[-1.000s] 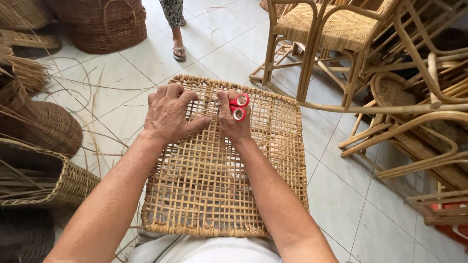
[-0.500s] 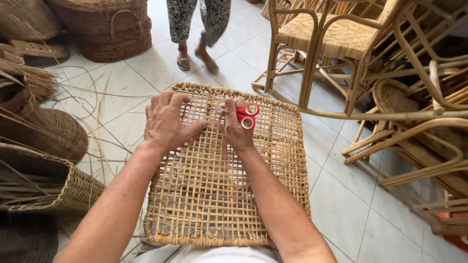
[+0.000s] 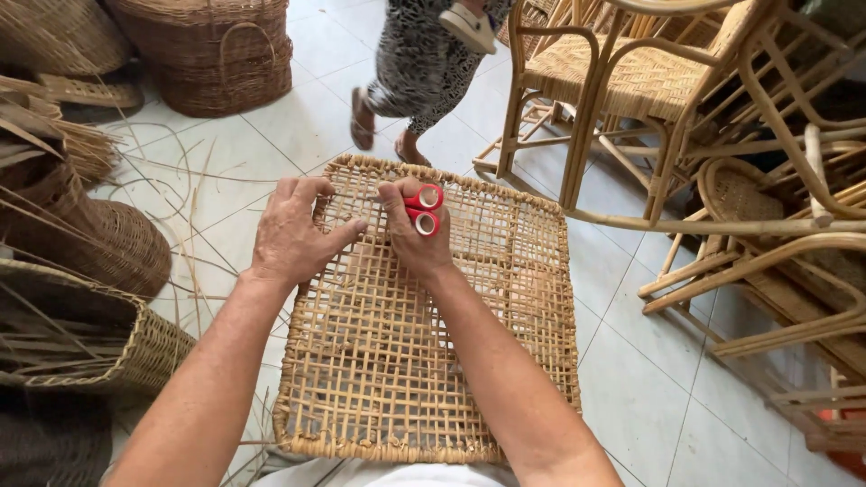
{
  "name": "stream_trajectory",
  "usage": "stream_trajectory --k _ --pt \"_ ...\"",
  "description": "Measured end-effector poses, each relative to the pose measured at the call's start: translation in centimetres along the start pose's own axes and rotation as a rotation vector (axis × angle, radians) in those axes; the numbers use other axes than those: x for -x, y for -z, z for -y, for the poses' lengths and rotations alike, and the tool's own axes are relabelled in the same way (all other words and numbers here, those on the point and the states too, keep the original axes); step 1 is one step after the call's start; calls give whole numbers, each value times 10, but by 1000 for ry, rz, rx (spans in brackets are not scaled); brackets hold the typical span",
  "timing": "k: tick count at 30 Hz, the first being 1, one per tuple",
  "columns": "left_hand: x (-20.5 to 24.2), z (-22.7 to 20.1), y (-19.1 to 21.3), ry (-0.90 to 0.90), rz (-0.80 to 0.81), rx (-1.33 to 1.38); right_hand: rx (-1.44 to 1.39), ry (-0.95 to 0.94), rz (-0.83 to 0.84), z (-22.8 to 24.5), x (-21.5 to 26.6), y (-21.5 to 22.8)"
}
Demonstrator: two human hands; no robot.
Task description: Inspecting a woven rattan panel and trimming loose ends with scissors to finish the piece.
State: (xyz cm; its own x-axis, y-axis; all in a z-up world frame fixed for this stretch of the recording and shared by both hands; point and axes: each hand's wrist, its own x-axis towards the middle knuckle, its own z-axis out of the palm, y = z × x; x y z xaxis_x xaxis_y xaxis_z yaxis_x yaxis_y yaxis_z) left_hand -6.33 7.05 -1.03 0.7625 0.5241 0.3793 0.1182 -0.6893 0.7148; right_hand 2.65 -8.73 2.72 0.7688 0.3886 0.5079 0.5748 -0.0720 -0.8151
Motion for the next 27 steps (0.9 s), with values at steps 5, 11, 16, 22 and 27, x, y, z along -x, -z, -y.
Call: stream_trajectory --k 5,11,16,22,27 --pt "0 4 -4 -87 -26 -49 96 -33 0 -4 -3 -5" --pt "0 2 -5 -115 -27 -89 69 23 -33 -15 -4 -8" --pt "0 -1 -4 -121 -26 -107 -8 43 -44 -21 -6 4" --pt "-1 -7 -1 -276 -53 -264 -91 90 78 -54 16 82" --pt "-11 -5 -11 -498 14 -470 -60 47 111 -30 59 134"
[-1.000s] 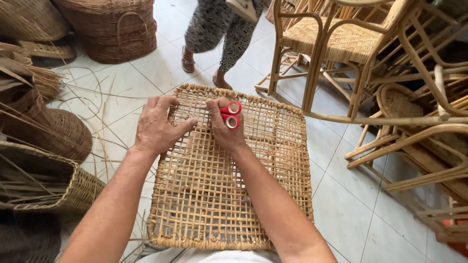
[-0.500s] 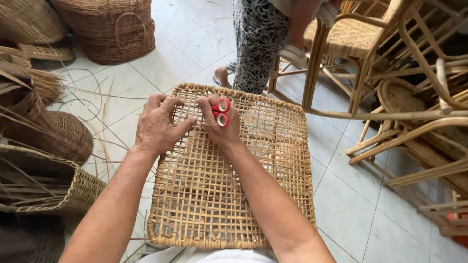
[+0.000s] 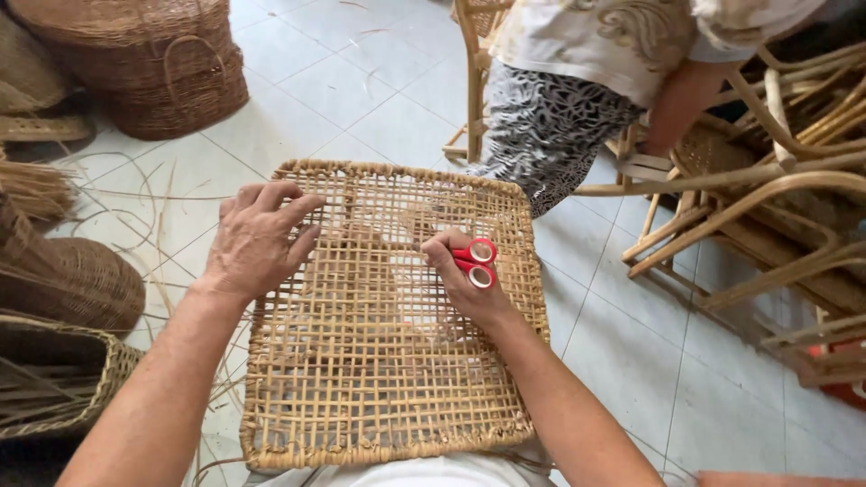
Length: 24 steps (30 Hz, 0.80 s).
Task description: Inspecting a woven rattan panel and trimming loose ends with scissors to finish the piece.
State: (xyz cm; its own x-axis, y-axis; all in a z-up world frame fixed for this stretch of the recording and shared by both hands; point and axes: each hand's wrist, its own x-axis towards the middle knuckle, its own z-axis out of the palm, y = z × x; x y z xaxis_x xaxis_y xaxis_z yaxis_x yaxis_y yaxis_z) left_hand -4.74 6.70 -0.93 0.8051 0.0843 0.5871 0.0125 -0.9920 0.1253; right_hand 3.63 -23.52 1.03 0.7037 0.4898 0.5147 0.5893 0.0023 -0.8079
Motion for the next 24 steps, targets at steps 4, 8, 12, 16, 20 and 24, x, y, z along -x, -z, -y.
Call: stream_trajectory --k 4,8,12,16,20,24 --pt "-8 -22 7 -32 73 -18 -40 6 -46 3 10 16" --pt "-17 -42 -4 -69 7 -8 -38 -9 -113 -14 16 18" --pt "-29 -69 -4 -141 -33 -43 -143 -95 -172 -17 19 23" --pt "-41 -86 -17 -197 -53 -39 -259 -188 -311 -20 15 38" --pt "-51 -105 -30 -205 -2 -45 -159 -202 -513 -26 9 66" --pt "-58 -130 -31 -186 112 9 -220 -209 -669 -35 11 83"
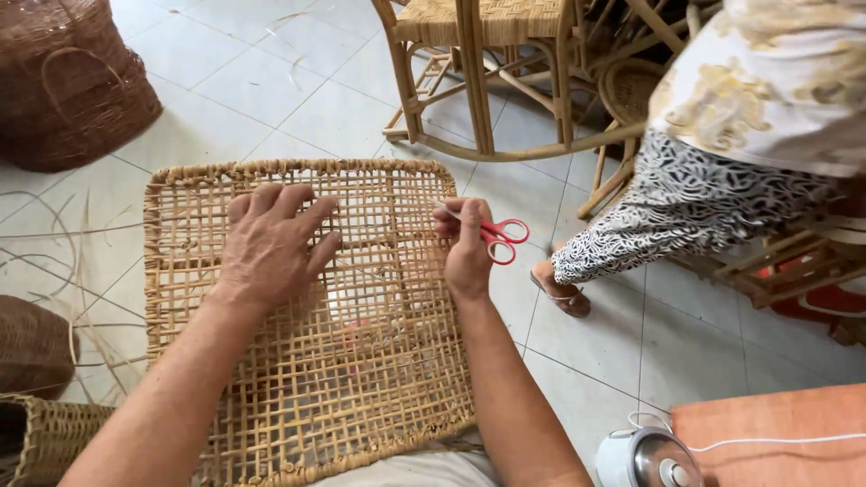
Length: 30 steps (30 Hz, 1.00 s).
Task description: Inspecting a woven rattan panel and trimming loose ends with scissors to finish the piece.
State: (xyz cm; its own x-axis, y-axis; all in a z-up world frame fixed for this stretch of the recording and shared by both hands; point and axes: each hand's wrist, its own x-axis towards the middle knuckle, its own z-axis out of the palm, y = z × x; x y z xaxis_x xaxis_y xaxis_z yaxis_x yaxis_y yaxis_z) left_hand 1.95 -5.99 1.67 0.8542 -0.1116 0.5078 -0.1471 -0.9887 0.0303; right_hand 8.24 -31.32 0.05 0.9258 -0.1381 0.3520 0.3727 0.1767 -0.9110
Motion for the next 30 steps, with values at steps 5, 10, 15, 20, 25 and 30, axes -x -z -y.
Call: stream_trajectory --k 5,10,15,20,25,30 --pt "-6 -19 -13 -55 -73 2 100 9 -92 -9 -8 13" --pt "-18 -41 -17 -105 -139 2 147 9 -206 -17 -16 30" --pt "-31 -57 -5 -12 41 -8 -26 -10 -193 -6 -8 26" --pt "-41 -58 2 -5 36 -14 54 21 -103 1 -17 22" --pt "-40 -54 -7 -19 5 -14 123 48 -19 -5 -36 17" --pt "-40 -53 -18 -56 -51 -56 219 -1 -19 -8 -42 21"
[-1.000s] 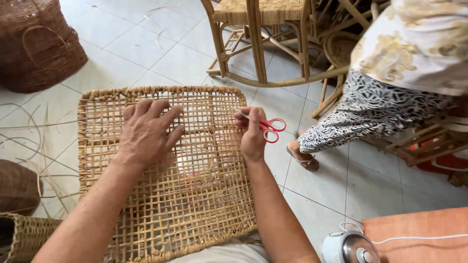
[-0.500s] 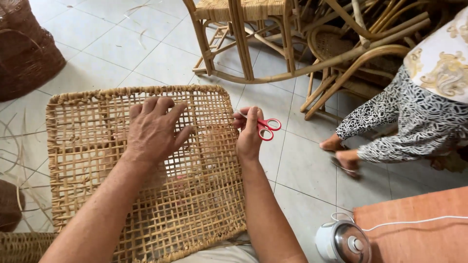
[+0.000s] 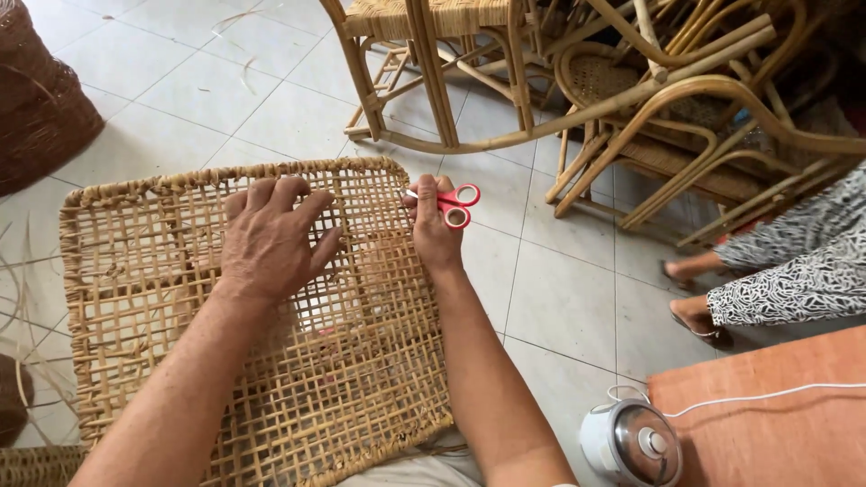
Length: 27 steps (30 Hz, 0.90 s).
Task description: Inspecting a woven rattan panel and trimming loose ends with scissors to finish the piece.
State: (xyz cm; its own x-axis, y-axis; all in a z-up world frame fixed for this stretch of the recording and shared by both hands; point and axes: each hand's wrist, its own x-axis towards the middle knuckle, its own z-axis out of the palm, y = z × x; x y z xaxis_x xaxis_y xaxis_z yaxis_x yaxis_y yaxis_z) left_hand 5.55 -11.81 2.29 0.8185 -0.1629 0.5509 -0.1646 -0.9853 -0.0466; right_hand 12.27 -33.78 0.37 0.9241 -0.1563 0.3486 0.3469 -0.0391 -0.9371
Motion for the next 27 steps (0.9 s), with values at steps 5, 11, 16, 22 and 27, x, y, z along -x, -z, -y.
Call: stream_trajectory --k 5,11,16,22,27 --pt "-16 -6 -7 -30 57 87 26 -8 24 -3 -4 -5" --pt "-23 -17 -10 -4 69 93 37 9 11 -20 -5 -9" --pt "-21 -19 -12 -3 19 106 62 37 2 -25 -4 -9" --pt "-21 -19 -12 -8 20 105 107 60 -2 -25 -4 -9" --pt "-20 -15 -18 -20 -22 100 97 41 -8 -30 -7 -9"
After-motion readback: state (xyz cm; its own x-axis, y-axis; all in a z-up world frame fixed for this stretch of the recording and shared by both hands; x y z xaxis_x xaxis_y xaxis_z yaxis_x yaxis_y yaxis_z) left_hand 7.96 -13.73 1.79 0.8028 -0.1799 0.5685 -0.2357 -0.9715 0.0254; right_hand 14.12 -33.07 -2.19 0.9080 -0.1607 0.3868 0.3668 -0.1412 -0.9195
